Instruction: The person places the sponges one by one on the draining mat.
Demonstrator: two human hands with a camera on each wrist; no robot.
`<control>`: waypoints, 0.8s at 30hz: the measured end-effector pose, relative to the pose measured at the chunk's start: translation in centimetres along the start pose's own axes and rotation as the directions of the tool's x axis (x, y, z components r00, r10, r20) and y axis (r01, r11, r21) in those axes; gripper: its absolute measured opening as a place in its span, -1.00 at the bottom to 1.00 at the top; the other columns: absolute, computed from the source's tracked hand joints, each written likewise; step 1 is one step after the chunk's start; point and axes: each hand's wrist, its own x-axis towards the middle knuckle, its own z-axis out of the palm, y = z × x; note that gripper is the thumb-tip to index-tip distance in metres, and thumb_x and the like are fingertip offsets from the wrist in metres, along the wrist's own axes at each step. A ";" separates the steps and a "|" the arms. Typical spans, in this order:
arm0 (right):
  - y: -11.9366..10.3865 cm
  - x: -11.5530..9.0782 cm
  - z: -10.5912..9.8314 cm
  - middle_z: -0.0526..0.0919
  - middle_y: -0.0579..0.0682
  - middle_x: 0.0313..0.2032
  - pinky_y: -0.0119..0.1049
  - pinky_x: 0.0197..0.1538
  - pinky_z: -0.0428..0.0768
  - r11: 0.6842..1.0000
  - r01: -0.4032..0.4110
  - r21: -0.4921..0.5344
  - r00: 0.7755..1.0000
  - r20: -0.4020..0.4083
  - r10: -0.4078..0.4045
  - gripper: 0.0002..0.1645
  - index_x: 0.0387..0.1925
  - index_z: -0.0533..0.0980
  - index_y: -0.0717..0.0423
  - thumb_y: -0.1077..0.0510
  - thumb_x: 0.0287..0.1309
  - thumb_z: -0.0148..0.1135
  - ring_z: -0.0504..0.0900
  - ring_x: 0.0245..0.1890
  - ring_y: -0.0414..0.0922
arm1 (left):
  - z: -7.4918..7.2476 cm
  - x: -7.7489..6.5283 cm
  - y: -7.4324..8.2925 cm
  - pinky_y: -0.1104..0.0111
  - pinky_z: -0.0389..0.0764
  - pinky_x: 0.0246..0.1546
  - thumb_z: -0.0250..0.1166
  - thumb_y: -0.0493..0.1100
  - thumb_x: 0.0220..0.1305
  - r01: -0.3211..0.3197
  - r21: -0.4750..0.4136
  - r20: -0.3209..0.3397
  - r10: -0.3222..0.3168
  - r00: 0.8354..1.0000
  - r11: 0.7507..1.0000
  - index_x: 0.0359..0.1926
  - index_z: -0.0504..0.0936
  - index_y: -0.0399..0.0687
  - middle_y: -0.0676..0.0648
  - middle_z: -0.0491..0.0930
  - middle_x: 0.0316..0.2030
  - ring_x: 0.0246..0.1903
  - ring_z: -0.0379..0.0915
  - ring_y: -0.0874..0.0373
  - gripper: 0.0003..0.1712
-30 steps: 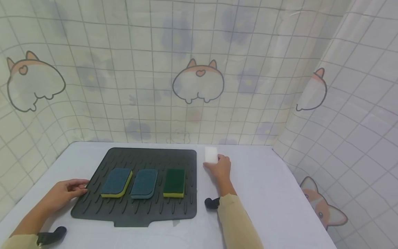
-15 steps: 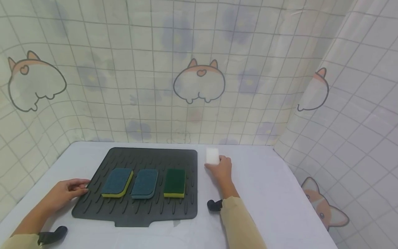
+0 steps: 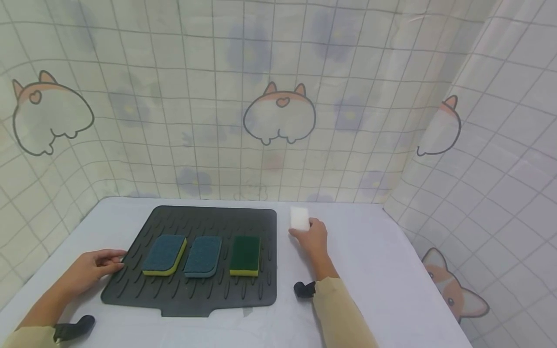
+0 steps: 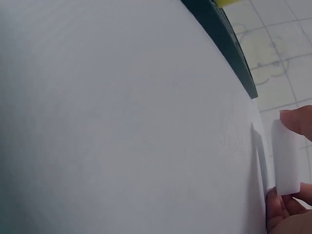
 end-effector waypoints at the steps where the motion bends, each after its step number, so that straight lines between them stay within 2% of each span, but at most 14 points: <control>1: 0.0 0.0 0.0 0.48 0.34 0.27 0.21 0.27 0.49 1.000 0.003 0.000 1.000 0.000 -0.003 -0.09 0.36 0.33 0.36 -0.06 0.14 0.45 0.49 0.22 0.24 | 0.0 0.0 0.0 0.40 0.49 -0.35 0.37 -0.06 0.38 0.002 0.001 0.000 -0.002 1.000 1.000 0.26 0.53 -0.41 -0.09 0.63 -0.20 -0.27 0.44 0.19 -0.39; 12: 0.0 -0.3 -0.5 0.50 0.35 0.26 0.15 0.22 0.51 0.999 0.036 -0.002 0.999 0.011 -0.036 -0.10 0.35 0.34 0.38 -0.06 0.15 0.45 0.51 0.21 0.24 | 0.1 0.1 -0.5 0.40 0.50 -0.33 0.39 0.01 0.36 0.018 0.013 0.002 -0.018 1.000 1.000 0.27 0.52 -0.41 -0.09 0.65 -0.19 -0.24 0.46 0.15 -0.33; 18: -0.2 -0.6 -0.6 0.47 0.32 0.31 0.15 0.24 0.51 1.000 0.026 -0.002 0.999 0.039 -0.026 -0.09 0.38 0.32 0.34 -0.07 0.16 0.45 0.49 0.24 0.22 | 0.1 0.1 -0.3 0.39 0.50 -0.33 0.38 0.00 0.37 0.014 0.015 0.003 -0.014 1.000 1.000 0.27 0.52 -0.41 -0.09 0.64 -0.19 -0.23 0.46 0.14 -0.35; 24: -0.5 -1.0 -0.6 0.50 0.28 0.30 0.13 0.24 0.53 0.998 0.055 0.025 0.997 0.061 -0.057 -0.13 0.35 0.37 0.30 -0.05 0.14 0.48 0.52 0.22 0.18 | 0.0 0.1 -0.2 0.39 0.50 -0.34 0.38 -0.02 0.37 0.010 0.013 0.006 -0.010 1.000 1.000 0.27 0.52 -0.42 -0.09 0.65 -0.19 -0.24 0.46 0.15 -0.36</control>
